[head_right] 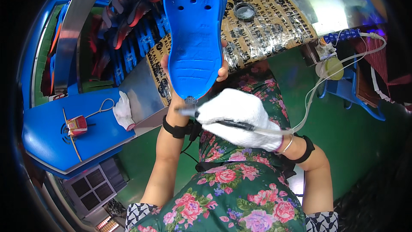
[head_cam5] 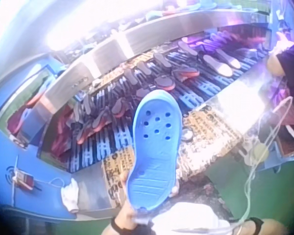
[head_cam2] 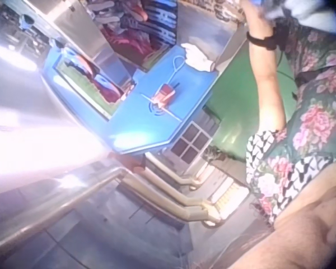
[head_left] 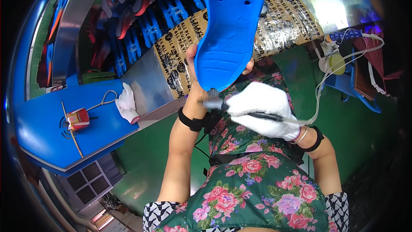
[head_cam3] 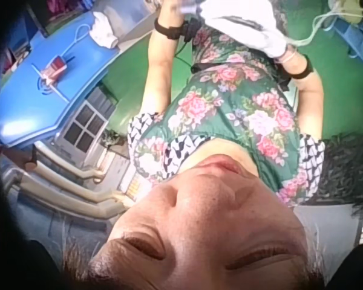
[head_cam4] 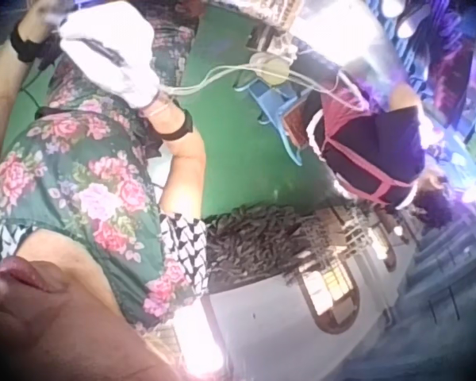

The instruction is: Applying adhesive to the surface of blue shoe soles using a brush on a factory assembly line.

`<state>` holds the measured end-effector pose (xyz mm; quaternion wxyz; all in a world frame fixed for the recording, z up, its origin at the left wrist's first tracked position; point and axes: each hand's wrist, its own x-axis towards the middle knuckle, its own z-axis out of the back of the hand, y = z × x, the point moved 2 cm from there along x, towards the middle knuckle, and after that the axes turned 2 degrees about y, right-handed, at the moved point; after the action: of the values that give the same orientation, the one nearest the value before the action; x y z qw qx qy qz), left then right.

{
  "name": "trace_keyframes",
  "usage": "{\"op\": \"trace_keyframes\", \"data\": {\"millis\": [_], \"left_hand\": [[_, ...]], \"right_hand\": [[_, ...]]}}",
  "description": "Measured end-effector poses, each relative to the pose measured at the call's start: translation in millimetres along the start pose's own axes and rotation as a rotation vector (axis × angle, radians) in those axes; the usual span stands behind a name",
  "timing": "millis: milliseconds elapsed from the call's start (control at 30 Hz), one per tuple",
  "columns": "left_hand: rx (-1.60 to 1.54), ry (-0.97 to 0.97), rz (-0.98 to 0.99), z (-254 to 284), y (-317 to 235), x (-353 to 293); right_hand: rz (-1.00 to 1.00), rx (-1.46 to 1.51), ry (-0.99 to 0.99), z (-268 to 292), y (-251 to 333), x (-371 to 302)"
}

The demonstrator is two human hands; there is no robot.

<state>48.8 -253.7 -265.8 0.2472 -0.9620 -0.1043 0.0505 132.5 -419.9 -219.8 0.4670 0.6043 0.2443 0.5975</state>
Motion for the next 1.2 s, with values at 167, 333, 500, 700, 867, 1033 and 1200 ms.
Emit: {"op": "trace_keyframes", "data": {"millis": [167,333,500,700,867,1033,1200], "left_hand": [[-0.029,0.024,0.023,2,-2,-2],[-0.132,-0.064,0.066,17,6,-15],[-0.220,-0.073,-0.007,19,26,-20],[-0.209,-0.007,0.042,21,34,-20],[-0.276,-0.303,-0.154,17,15,-22],[-0.183,0.006,-0.225,14,-23,-56],[0.079,0.249,-0.311,-34,-96,-93]], "right_hand": [[-0.206,0.156,-0.138,13,-20,-1],[-0.272,0.400,-0.060,26,-15,1],[0.019,-0.209,-0.131,73,-19,41],[0.344,-0.754,-0.167,97,-26,79],[0.283,-0.363,0.013,31,-16,34],[-0.295,0.527,-0.107,39,-20,26],[-0.227,0.812,-0.491,64,-40,31]]}}
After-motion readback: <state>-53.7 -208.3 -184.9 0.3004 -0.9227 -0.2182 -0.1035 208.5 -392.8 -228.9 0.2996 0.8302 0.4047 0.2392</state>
